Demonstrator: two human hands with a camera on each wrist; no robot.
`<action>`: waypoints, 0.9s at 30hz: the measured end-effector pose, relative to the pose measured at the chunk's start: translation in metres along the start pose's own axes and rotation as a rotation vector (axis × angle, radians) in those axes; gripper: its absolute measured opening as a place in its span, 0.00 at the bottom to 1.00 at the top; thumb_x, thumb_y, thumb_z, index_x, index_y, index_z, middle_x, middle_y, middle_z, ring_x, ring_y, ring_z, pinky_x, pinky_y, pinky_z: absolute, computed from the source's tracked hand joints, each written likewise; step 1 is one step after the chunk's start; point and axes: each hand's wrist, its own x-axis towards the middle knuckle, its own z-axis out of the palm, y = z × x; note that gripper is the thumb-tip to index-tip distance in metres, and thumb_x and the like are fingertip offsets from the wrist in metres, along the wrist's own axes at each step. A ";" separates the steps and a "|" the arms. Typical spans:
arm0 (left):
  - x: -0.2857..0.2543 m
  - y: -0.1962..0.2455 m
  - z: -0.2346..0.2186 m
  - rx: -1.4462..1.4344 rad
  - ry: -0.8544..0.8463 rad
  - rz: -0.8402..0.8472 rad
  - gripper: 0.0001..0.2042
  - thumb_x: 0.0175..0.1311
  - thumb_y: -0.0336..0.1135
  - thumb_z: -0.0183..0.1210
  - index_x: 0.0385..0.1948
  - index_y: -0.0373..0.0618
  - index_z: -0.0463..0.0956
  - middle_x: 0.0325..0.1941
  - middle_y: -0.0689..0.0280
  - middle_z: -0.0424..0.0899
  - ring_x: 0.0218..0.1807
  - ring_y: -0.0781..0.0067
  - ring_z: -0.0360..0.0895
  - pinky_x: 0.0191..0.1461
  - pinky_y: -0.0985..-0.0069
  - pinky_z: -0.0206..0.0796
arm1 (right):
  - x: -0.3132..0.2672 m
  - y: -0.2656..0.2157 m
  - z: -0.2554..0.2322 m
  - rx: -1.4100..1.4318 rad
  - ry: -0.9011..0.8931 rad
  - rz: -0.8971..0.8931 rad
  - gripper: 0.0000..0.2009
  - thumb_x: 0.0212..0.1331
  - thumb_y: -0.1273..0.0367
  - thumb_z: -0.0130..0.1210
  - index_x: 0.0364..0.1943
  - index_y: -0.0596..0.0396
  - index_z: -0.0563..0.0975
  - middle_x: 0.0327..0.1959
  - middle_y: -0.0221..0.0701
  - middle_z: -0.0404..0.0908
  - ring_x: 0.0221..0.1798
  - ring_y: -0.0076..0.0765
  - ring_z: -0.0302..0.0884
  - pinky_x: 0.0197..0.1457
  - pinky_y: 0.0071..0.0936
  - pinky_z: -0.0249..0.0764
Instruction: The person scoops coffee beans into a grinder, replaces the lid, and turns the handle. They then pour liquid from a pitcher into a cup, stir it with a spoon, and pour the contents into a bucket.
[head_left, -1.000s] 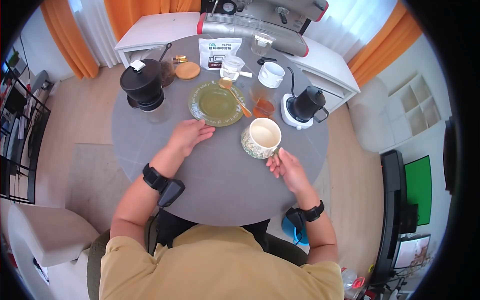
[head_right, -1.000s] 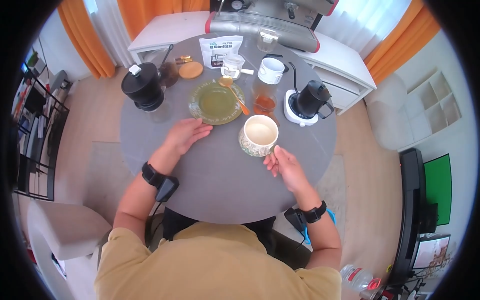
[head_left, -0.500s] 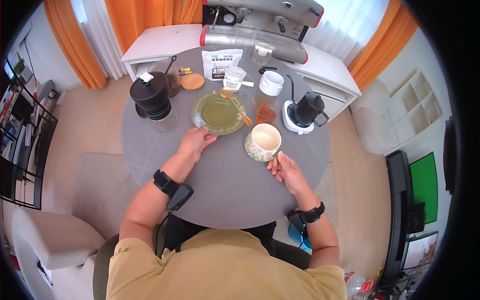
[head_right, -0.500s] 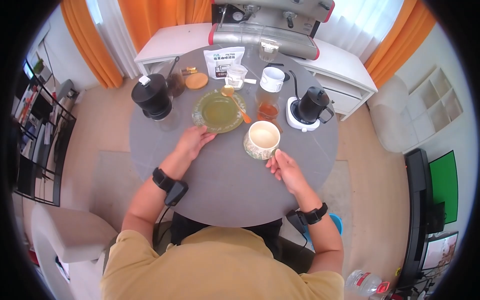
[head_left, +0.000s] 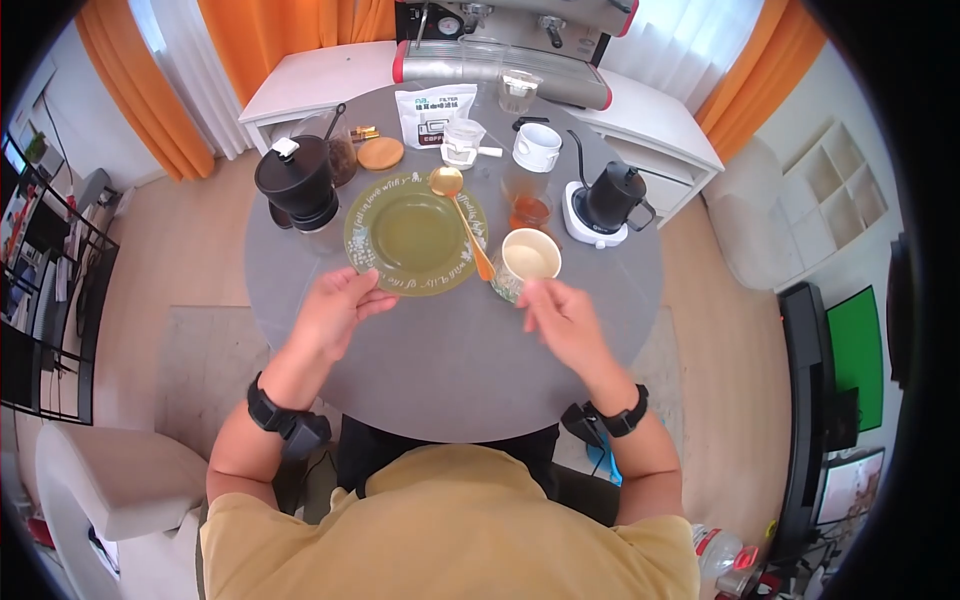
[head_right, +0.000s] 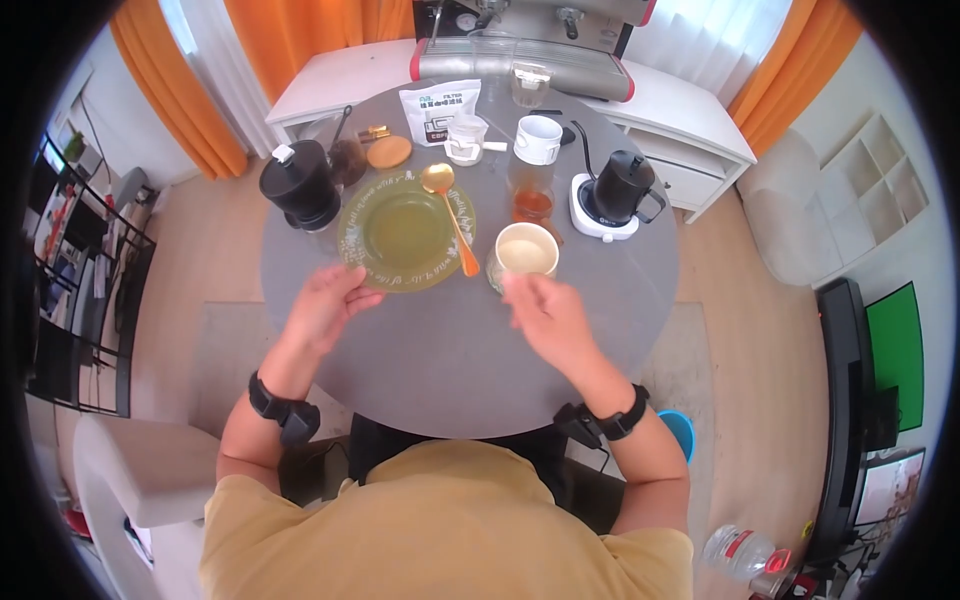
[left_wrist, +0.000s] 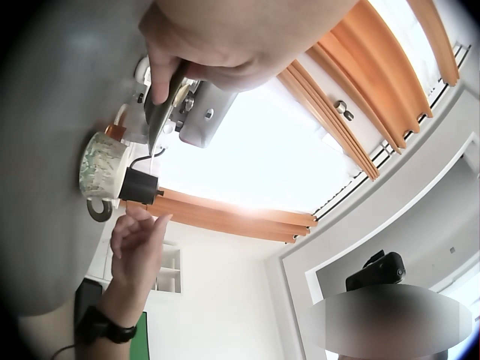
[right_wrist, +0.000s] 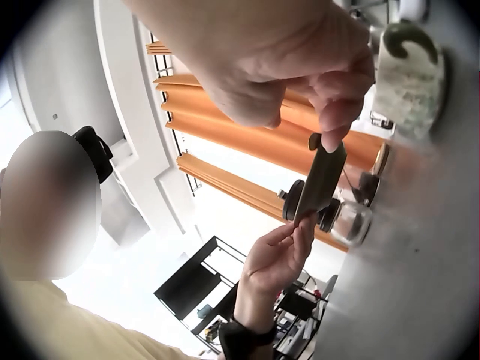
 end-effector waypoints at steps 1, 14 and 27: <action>-0.006 -0.003 -0.002 -0.016 -0.007 -0.006 0.11 0.68 0.32 0.48 0.39 0.32 0.73 0.39 0.57 0.82 0.41 0.71 0.80 0.50 0.75 0.73 | 0.003 -0.004 0.008 0.005 0.003 0.003 0.19 0.66 0.55 0.48 0.27 0.56 0.76 0.17 0.25 0.74 0.17 0.17 0.66 0.21 0.15 0.60; -0.037 -0.030 -0.010 -0.047 0.006 -0.050 0.10 0.68 0.32 0.49 0.37 0.33 0.75 0.38 0.59 0.82 0.39 0.73 0.80 0.47 0.76 0.75 | -0.035 0.005 0.007 0.586 -0.010 0.184 0.17 0.64 0.60 0.50 0.20 0.53 0.73 0.12 0.24 0.69 0.11 0.17 0.59 0.14 0.16 0.52; -0.048 -0.028 -0.013 -0.048 -0.040 -0.031 0.10 0.68 0.33 0.50 0.39 0.34 0.75 0.37 0.60 0.83 0.38 0.74 0.81 0.46 0.78 0.75 | -0.012 0.023 -0.035 0.664 0.091 0.301 0.19 0.63 0.55 0.51 0.19 0.53 0.74 0.11 0.26 0.69 0.09 0.18 0.60 0.11 0.16 0.50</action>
